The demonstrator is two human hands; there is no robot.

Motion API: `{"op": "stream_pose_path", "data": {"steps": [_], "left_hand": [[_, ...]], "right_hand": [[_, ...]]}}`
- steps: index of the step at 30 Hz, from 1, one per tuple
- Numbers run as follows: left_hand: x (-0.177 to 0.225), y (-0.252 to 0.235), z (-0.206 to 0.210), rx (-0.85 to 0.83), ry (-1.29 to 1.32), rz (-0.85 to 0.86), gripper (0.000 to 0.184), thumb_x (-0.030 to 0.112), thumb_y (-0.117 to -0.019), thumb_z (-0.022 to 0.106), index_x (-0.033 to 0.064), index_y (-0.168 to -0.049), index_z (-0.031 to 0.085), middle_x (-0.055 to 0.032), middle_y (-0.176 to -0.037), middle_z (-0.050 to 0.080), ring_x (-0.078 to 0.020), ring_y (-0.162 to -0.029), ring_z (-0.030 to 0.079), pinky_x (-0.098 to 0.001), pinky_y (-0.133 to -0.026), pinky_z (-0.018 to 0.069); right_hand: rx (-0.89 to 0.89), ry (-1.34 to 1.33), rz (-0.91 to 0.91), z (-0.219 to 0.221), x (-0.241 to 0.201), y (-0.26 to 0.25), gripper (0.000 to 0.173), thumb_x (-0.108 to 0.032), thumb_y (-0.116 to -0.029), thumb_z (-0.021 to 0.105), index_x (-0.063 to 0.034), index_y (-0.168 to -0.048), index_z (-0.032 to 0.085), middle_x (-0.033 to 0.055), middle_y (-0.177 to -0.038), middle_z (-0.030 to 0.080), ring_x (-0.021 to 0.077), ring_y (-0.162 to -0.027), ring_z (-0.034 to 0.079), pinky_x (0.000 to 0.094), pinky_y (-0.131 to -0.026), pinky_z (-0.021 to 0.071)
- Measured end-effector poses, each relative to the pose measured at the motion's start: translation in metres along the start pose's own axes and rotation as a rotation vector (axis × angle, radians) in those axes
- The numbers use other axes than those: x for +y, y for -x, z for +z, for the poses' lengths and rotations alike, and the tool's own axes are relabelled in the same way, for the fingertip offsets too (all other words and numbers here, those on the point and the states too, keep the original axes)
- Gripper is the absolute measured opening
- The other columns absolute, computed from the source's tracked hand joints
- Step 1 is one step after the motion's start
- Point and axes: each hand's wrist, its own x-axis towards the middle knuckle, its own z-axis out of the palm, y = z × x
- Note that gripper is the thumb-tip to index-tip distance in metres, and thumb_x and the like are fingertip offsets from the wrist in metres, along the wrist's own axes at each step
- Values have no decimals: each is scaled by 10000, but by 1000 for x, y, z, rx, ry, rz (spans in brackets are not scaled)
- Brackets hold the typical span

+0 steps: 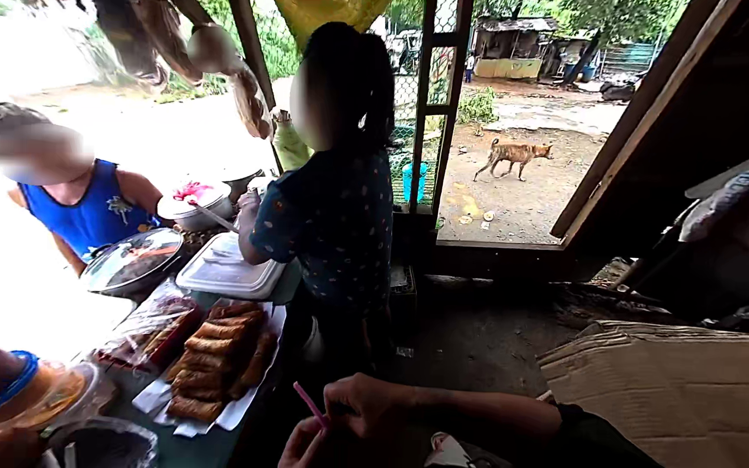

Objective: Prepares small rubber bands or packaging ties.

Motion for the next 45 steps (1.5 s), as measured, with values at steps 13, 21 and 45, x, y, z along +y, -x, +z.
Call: {"op": "stream_pose_path", "data": {"steps": [13,21,45], "left_hand": [[88,5,2,-37,177,41,80,12,-998,586,55,-971,648,-94,-907,733,-116,-783,710,-246,-726,593],[94,15,-7,-34,134,22,116,-5,-991,578,58,-941,661,-83,-868,727,-92,-721,690,-212,-658,572],[74,31,-16,-40,-257,147,165,-63,-946,592,72,-989,677,-14,-872,766,-98,-770,735,-270,-733,626]], "right_hand": [[585,181,-209,39,-59,-26,155,-96,-980,644,3,-1032,752,103,-996,722,65,-925,684,174,-845,559],[535,396,-292,46,-64,-36,164,-109,-1018,591,-1,-1016,714,123,-1006,724,143,-986,696,218,-918,547],[358,53,-76,51,-70,-14,67,42,-929,622,103,-944,645,215,-964,670,229,-889,662,306,-818,540]]}}
